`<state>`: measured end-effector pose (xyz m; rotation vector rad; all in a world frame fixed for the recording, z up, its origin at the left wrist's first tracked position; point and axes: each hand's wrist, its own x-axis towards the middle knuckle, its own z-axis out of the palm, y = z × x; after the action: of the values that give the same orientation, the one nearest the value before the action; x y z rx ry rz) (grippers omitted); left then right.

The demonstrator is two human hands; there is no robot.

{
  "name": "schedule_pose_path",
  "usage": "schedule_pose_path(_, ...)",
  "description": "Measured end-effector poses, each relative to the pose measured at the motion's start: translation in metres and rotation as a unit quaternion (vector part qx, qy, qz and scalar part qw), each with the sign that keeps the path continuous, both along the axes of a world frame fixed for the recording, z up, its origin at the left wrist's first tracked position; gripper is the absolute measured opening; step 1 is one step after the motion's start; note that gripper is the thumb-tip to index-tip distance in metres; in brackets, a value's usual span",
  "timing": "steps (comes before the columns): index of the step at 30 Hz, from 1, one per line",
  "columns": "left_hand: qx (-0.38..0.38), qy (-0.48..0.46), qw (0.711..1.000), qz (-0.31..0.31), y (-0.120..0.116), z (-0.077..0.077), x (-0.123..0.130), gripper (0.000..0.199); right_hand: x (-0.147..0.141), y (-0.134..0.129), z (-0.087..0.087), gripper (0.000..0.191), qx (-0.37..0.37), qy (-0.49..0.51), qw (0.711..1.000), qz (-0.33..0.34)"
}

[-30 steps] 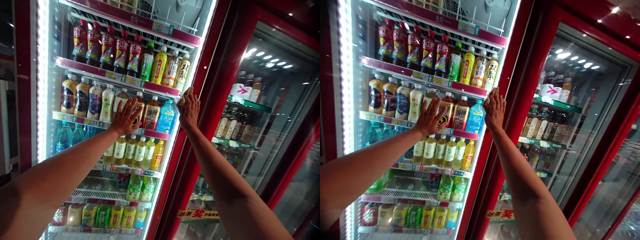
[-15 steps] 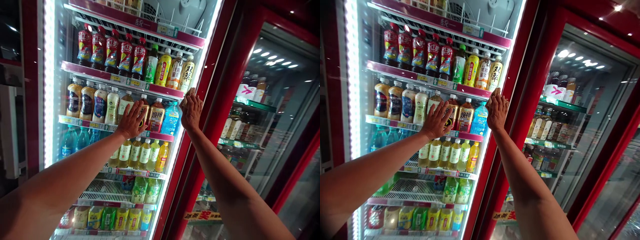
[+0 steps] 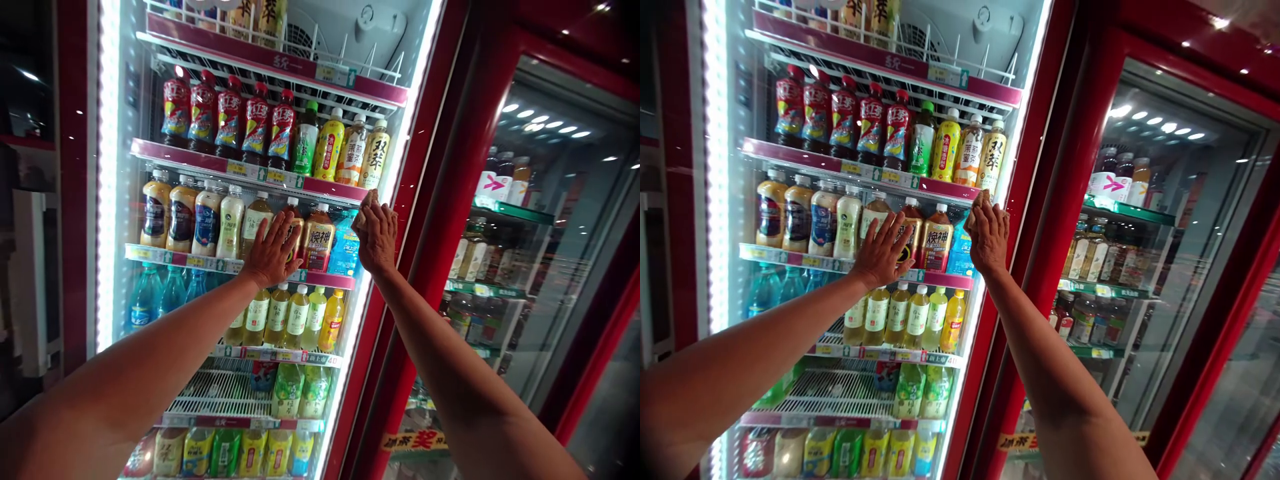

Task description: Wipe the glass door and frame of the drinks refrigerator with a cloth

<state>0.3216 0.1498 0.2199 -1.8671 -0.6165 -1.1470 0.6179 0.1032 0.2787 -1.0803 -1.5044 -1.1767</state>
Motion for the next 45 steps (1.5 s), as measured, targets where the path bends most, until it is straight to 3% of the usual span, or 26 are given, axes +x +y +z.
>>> schedule_pose_path(4, 0.014, -0.002, 1.000, 0.009, 0.001, 0.000, 0.000, 0.094, -0.002, -0.004, -0.006, 0.054, -0.016, -0.033, 0.999, -0.013)
schedule_pose_path(10, 0.018, -0.002, 1.000, 0.007, 0.000, -0.001, 0.001, 0.091, -0.009, 0.001, 0.012, 0.056, -0.001, -0.019, 1.000, -0.018)
schedule_pose_path(16, -0.006, -0.003, 1.000, -0.015, 0.001, -0.002, 0.001, 0.092, -0.022, -0.001, -0.006, 0.052, -0.002, -0.058, 0.998, -0.003)
schedule_pose_path(23, -0.010, -0.006, 1.000, -0.024, 0.002, -0.002, 0.001, 0.092, -0.034, 0.000, 0.008, 0.053, -0.015, -0.035, 0.999, -0.012)
schedule_pose_path(30, -0.033, -0.035, 0.998, -0.050, -0.003, -0.003, 0.001, 0.096, -0.049, -0.002, -0.018, 0.057, -0.057, -0.047, 0.997, -0.027)
schedule_pose_path(36, -0.050, -0.056, 0.996, -0.057, -0.003, -0.002, 0.002, 0.101, -0.063, 0.001, -0.003, 0.059, -0.041, -0.035, 0.998, -0.031)
schedule_pose_path(42, -0.054, -0.058, 0.996, -0.047, -0.002, -0.002, 0.003, 0.095, -0.077, 0.003, -0.016, 0.052, -0.029, -0.063, 0.997, -0.034)
schedule_pose_path(45, -0.055, -0.055, 0.996, -0.045, -0.003, -0.001, 0.001, 0.090, -0.079, 0.001, -0.009, 0.054, -0.044, -0.084, 0.995, -0.028)
